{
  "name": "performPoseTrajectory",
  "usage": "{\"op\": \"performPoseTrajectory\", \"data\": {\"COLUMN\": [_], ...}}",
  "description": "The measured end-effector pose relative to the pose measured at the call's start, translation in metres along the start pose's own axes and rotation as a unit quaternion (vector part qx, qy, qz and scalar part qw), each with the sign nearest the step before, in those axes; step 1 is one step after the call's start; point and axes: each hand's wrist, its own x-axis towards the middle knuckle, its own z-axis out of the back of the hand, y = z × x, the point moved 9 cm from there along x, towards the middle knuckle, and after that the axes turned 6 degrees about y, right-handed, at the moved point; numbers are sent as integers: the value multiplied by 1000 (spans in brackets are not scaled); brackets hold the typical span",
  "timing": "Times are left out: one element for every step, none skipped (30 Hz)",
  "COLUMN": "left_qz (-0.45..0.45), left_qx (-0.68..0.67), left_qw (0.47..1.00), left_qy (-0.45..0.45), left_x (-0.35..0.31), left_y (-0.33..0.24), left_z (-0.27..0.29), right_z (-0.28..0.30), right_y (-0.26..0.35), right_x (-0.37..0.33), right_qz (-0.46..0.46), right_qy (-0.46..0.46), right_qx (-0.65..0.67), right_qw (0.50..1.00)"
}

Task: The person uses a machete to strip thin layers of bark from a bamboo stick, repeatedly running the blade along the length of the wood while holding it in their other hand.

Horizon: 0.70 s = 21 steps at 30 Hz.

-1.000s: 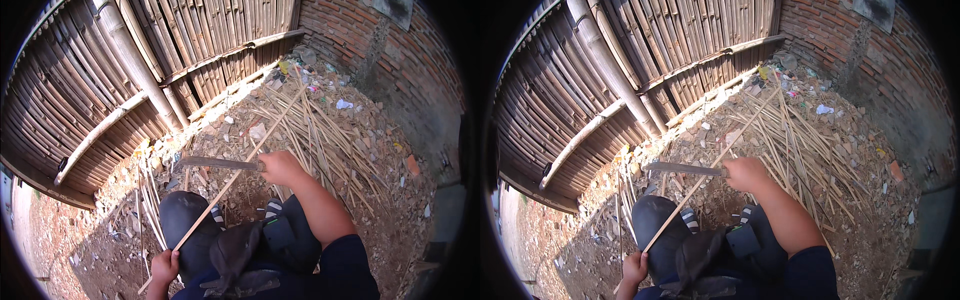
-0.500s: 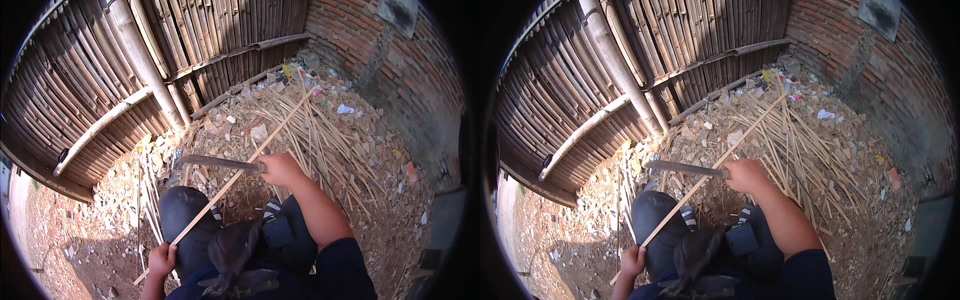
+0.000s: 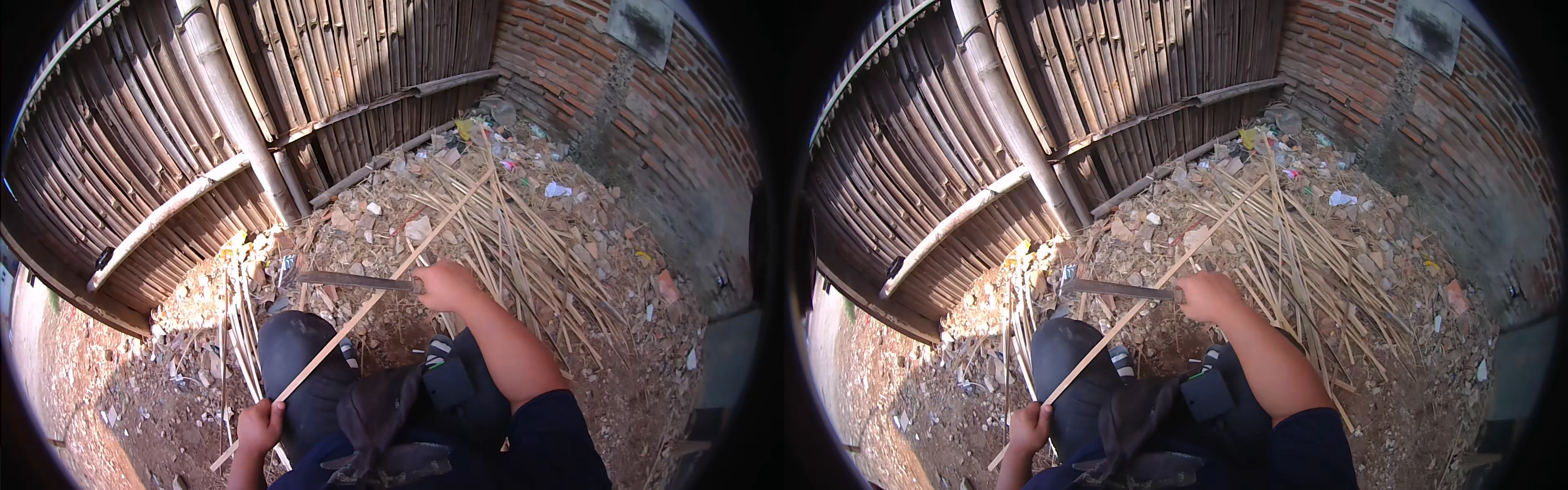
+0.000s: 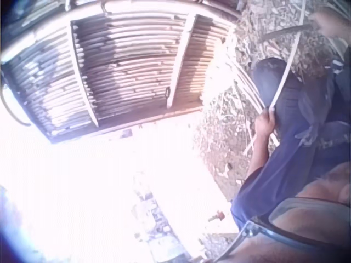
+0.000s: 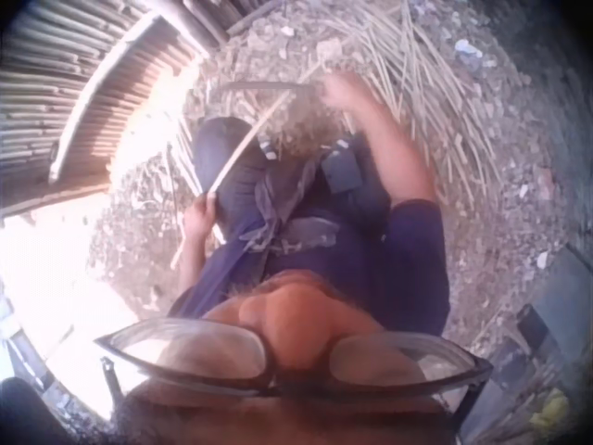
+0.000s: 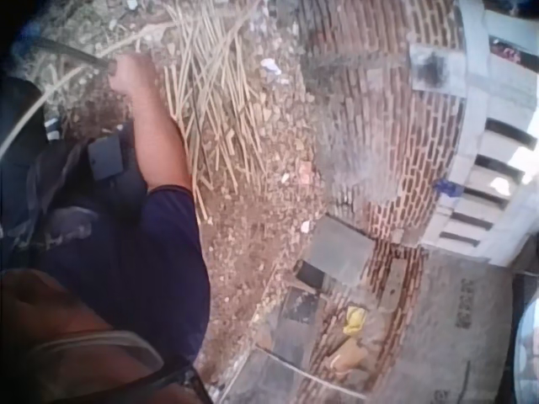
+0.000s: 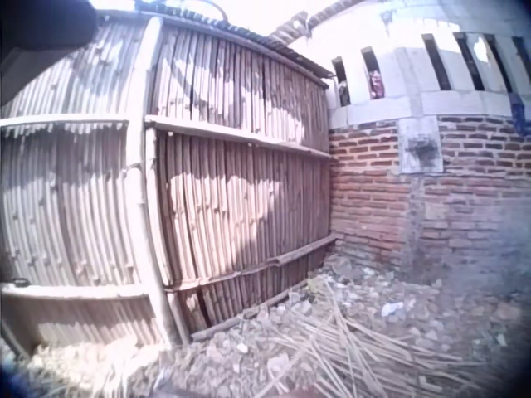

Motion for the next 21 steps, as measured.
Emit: {"op": "performPoseTrajectory", "data": {"left_qz": [1, -9, -19, -22, -6, 10, -5, -6, 8, 22, 21, 10, 0, -2, -2, -1, -1, -4, -7, -9, -14], "left_qx": [0, -24, -47, -47, -56, -64, -56, -54, -41, -27, -27, -11, 5, 4, -4, -12, -10, -22, -35, -34, -32], "left_qw": [1000, 1000, 999, 999, 998, 998, 998, 999, 999, 999, 999, 1000, 1000, 1000, 1000, 1000, 1000, 1000, 999, 999, 999], "left_qy": [0, 3, 8, 9, 8, 6, 2, 1, 15, 28, 29, 17, 6, 7, -1, -9, -10, -8, -6, -1, -17], "left_x": [2, 4, 5, 4, 4, 3, 4, 4, 4, 4, 4, 4, 3, 4, 3, 3, 3, 3, 3, 3, 5], "left_y": [4, 5, 5, 2, 3, 5, 10, 8, 6, 5, 4, 2, -1, -3, -6, -7, -3, 4, 11, 13, 14], "left_z": [-2, -4, -6, -6, -5, -5, -8, -5, -3, -3, -3, -1, 0, 0, 4, 6, 4, -2, -7, -12, -13], "right_z": [1, -4, -7, -4, -1, 0, 0, 0, -2, -3, -6, -6, -3, -1, -5, -8, -3, -6, -8, -11, -6], "right_y": [0, -13, -36, -55, -76, -83, -96, -100, -99, -96, -86, -69, -52, -43, -26, -9, 2, -4, -17, -32, -54], "right_x": [0, 6, 15, 21, 25, 27, 28, 25, 22, 21, 20, 16, 7, 3, 4, 4, -2, 3, 12, 17, 25], "right_qz": [11, 8, 9, 10, -57, -55, -78, -102, -114, -115, -102, -88, -78, -81, -37, 7, 16, 18, 38, 51, 6], "right_qy": [-21, -21, -56, -92, -93, -98, -109, -116, -112, -114, -88, -59, -56, -56, -20, 17, 29, 28, -3, -32, -49], "right_qx": [14, 14, 83, 150, 189, 187, 204, 223, 184, 185, 148, 111, 115, 115, 74, 32, 25, 26, 85, 145, 183], "right_qw": [1000, 1000, 995, 984, 976, 976, 970, 963, 970, 969, 980, 988, 989, 989, 996, 999, 999, 999, 996, 988, 982]}}
